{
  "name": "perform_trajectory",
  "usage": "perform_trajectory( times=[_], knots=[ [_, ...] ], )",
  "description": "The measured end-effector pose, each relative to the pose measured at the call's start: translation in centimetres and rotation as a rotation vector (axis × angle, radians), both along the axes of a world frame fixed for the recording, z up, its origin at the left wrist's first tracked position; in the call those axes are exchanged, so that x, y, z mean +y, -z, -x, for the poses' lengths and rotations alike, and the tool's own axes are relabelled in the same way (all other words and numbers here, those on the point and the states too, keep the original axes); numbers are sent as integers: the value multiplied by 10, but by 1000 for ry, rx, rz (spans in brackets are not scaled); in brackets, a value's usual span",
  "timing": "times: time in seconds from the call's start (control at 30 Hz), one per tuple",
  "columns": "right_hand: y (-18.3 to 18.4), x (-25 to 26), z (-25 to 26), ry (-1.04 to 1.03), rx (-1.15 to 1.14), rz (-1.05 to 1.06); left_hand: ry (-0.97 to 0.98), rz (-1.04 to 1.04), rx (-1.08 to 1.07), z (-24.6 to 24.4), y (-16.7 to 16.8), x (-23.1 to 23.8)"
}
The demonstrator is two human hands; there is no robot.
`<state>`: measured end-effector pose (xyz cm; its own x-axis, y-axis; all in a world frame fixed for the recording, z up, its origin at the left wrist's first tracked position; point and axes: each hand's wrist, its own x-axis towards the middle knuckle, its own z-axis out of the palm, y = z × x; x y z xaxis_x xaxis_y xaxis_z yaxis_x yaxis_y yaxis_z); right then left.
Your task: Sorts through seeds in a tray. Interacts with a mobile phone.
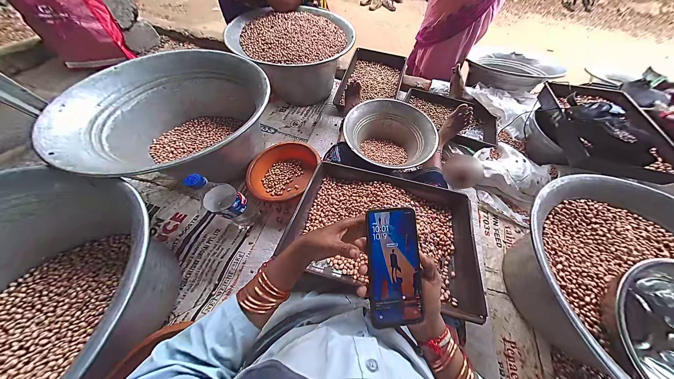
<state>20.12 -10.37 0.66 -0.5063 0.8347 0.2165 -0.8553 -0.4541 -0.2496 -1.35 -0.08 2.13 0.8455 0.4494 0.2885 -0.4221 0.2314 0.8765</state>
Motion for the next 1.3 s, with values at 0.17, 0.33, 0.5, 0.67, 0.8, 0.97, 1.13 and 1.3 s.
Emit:
perform_trajectory(
  times=[0.17,0.33,0.5,0.67,0.8,0.97,1.13,1.3],
  knots=[
    [-8,6,22,-271,51,-8,118,48,-137,18,2,-11],
    [-12,15,43,-405,1,-9,-54,-11,-201,33,6,-14],
    [-19,30,66,-19,-643,-408,-436,-250,-16,88,-49,-57],
    [-17,54,51,125,-999,-729,-937,-393,769,167,-105,-131],
    [-29,58,26,199,-1080,-649,-1120,-378,1569,184,-112,-171],
    [-50,52,19,330,-1130,-675,-899,-291,2021,174,-68,-189],
    [-51,45,15,348,-1154,-765,-674,-109,2161,177,-2,-201],
    [-43,39,5,330,-1209,-787,-662,-61,2203,208,47,-218]
  ],
)
